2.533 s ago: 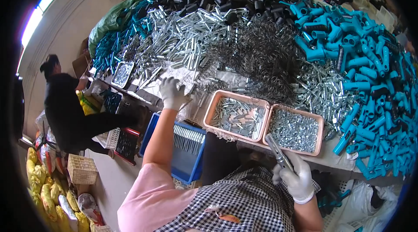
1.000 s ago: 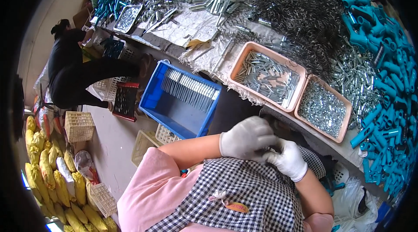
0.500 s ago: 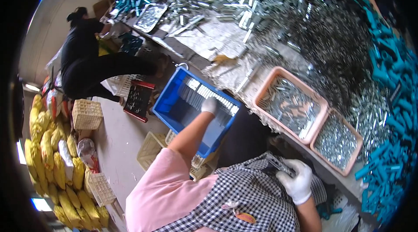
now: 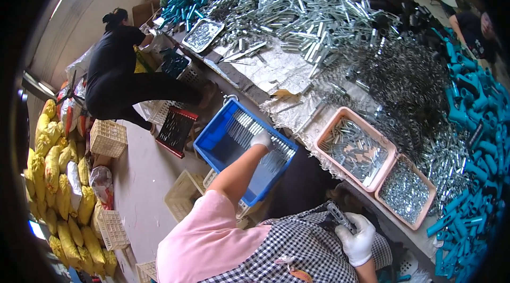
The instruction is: Assembling small metal components into plastic handles at a workbench.
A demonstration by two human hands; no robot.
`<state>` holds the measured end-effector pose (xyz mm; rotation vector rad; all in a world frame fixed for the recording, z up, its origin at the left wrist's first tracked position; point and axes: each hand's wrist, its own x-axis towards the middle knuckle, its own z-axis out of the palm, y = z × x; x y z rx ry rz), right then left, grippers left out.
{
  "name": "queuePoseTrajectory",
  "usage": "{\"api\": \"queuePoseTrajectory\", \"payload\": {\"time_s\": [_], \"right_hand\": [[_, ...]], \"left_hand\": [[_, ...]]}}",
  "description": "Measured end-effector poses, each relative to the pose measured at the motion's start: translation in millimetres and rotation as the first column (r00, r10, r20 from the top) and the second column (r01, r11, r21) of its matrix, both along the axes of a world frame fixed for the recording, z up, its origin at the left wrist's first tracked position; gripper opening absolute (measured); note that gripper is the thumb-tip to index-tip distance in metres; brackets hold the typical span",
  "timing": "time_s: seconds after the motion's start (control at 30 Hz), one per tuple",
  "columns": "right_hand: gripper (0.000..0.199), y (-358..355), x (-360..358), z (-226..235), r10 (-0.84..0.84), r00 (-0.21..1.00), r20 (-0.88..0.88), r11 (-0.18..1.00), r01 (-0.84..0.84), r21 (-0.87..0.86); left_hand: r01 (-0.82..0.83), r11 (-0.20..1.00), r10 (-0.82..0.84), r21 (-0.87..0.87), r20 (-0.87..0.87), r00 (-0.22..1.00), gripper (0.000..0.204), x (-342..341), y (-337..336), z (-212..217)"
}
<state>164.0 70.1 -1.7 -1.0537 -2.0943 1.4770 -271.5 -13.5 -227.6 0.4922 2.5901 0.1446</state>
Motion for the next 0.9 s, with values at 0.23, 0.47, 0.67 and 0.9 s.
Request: {"api": "queuePoseTrajectory", "payload": {"time_s": [0.23,0.47,0.67,0.9], "right_hand": [[0.032,7.0,2.4,6.7,0.020,0.999,0.033,0.923,-0.031,0.383],[0.031,0.7,8.8,10.9,-0.024,0.998,-0.051,0.918,0.042,0.395],[0.030,-2.6,24.5,13.3,-0.121,0.989,-0.086,0.899,0.145,0.413],[0.029,1.3,36.0,8.8,-0.166,0.981,-0.104,0.896,0.194,0.400]], "left_hand": [[-0.598,0.519,-0.052,0.611,0.721,0.691,0.009,50.2,-25.8,133.9],[-0.743,0.362,-0.264,0.562,0.827,0.497,0.011,164.4,-5.2,224.2],[-0.678,0.356,-0.298,0.643,0.766,0.570,0.028,227.6,17.0,234.5],[-0.645,0.489,-0.384,0.587,0.809,0.445,0.016,257.1,20.4,236.8]]}}
